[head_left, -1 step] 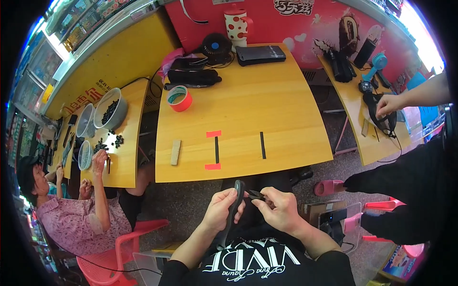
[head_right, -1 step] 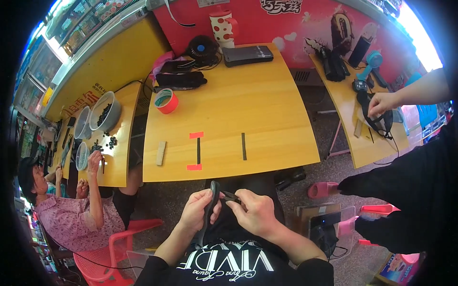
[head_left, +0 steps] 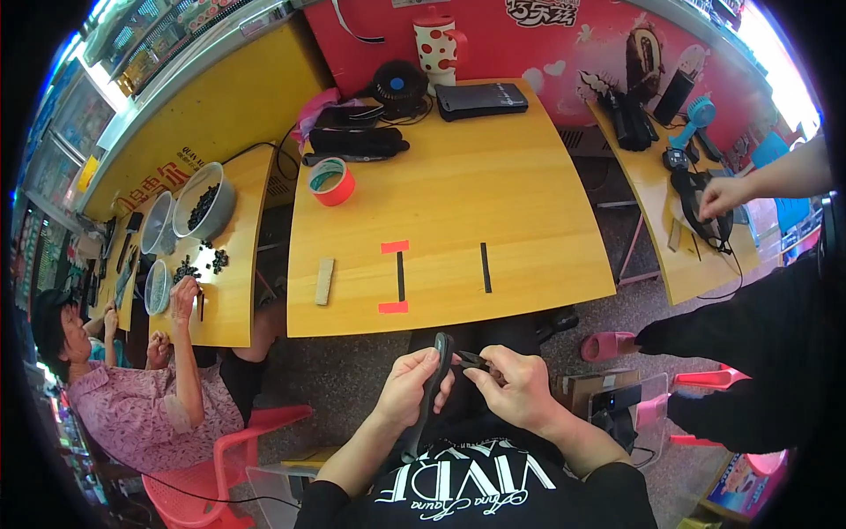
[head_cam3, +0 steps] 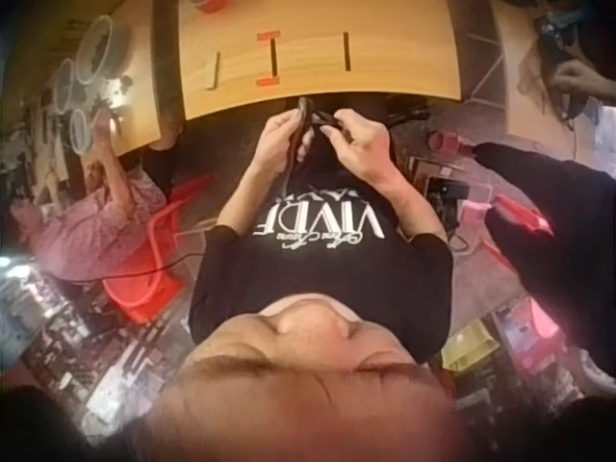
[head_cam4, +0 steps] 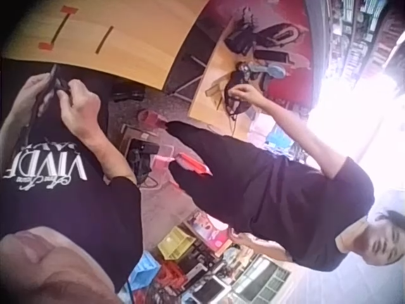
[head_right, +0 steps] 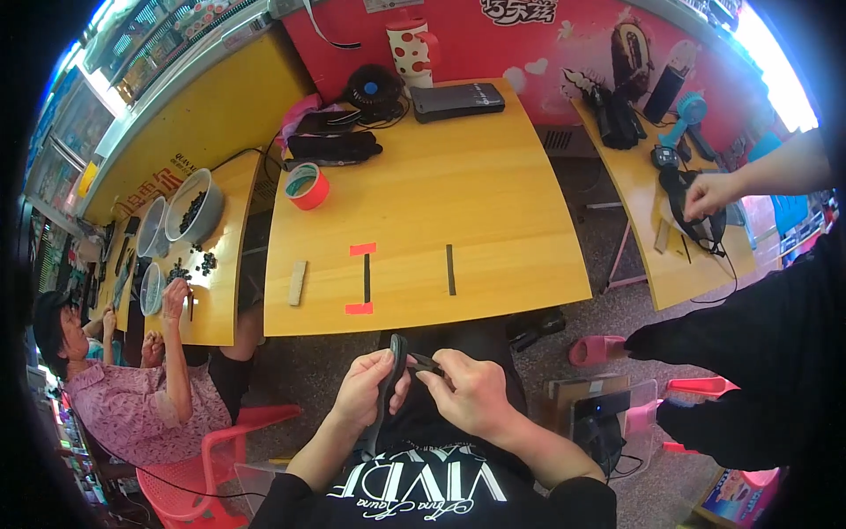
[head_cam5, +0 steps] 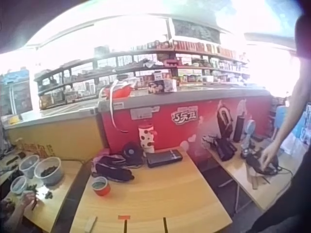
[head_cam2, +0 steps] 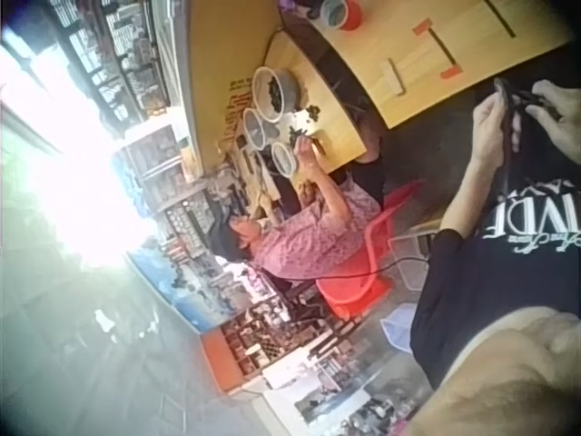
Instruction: Assembling black straps by manually attaching small components and using a cutter to trim excess material.
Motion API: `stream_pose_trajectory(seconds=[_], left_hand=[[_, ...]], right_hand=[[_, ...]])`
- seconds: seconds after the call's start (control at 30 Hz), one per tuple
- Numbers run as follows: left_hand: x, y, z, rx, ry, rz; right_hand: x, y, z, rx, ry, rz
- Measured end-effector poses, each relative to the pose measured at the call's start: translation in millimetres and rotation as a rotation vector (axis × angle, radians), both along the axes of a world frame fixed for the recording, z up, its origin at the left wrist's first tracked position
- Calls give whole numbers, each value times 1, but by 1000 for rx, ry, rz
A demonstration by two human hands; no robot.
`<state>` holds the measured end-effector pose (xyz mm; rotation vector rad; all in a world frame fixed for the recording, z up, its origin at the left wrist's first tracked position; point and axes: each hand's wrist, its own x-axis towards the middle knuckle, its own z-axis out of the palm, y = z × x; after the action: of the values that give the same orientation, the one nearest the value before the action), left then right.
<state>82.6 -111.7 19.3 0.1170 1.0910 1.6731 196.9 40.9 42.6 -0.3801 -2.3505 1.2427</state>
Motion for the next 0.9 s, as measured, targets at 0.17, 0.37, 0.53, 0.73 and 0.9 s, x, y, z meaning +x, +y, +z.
stream_pose_trajectory(seconds=[0.17, 0.37, 0.53, 0.73, 0.9], left_hand=[[3, 3, -2, 28, -58, -1], [3, 1, -4, 40, -67, -2], [3, 1, -5, 35, -62, -6], [3, 1, -5, 32, -60, -9], [3, 1, -4, 20, -51, -11]], right_hand=[[-4, -1, 4, 108, -17, 17], [-5, -2, 1, 141, -57, 30], [-5, -1, 0, 147, -78, 43], [-5, -1, 2, 147, -79, 36], [-4, -1, 3, 152, -90, 40]])
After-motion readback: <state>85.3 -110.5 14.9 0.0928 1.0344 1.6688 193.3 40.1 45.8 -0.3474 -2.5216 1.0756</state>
